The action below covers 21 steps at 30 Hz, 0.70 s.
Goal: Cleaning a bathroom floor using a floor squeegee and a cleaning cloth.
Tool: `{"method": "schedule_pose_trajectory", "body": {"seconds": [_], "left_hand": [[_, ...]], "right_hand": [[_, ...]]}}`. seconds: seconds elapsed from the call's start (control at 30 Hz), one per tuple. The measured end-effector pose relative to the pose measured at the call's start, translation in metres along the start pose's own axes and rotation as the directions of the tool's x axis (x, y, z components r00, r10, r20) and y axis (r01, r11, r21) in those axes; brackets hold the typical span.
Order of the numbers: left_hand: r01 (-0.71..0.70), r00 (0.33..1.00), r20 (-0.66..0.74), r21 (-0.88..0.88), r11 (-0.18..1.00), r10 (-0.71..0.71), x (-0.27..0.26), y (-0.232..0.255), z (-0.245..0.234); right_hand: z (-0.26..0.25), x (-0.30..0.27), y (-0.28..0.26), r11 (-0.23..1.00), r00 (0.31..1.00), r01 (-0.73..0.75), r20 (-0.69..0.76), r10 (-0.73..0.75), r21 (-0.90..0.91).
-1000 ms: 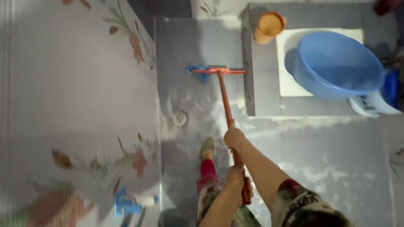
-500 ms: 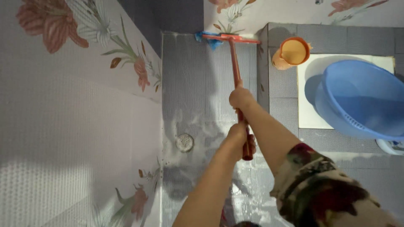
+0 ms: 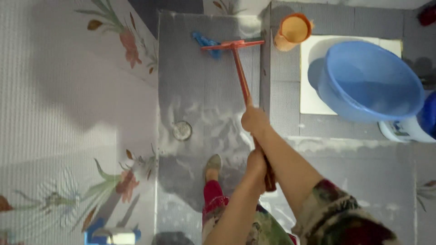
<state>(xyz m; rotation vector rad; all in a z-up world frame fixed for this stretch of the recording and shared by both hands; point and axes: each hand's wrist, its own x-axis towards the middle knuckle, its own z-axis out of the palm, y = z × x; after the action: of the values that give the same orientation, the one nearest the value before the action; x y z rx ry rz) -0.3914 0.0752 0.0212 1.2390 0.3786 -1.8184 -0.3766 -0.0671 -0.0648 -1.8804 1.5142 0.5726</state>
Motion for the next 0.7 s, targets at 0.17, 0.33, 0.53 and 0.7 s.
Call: {"method": "schedule_pose_trajectory", "body": {"seconds": [0.17, 0.33, 0.53, 0.7], "left_hand": [[0.098, 0.988, -0.118, -0.008, 0.995, -0.098, -0.053, -0.073, -0.016], [0.255, 0.938, -0.261, 0.077, 0.964, -0.228, -0.034, -0.022, -0.028], [0.159, 0.982, -0.123, 0.124, 0.979, -0.144, 0.029, 0.127, -0.014], [0.196, 0.975, -0.133, 0.152, 0.969, -0.176, 0.061, 0.210, -0.011]], "right_hand": [[0.035, -0.087, 0.015, 0.984, 0.994, -0.085, 0.077, 0.073, 0.157], [0.116, 0.033, 0.045, 0.995, 0.996, -0.016, 0.088, 0.007, 0.098], [-0.003, 0.136, -0.039, 0.601, 0.903, 0.426, 0.353, -0.243, -0.676], [-0.011, 0.229, -0.064, 0.632, 0.923, 0.384, 0.277, -0.266, -0.673]]}}
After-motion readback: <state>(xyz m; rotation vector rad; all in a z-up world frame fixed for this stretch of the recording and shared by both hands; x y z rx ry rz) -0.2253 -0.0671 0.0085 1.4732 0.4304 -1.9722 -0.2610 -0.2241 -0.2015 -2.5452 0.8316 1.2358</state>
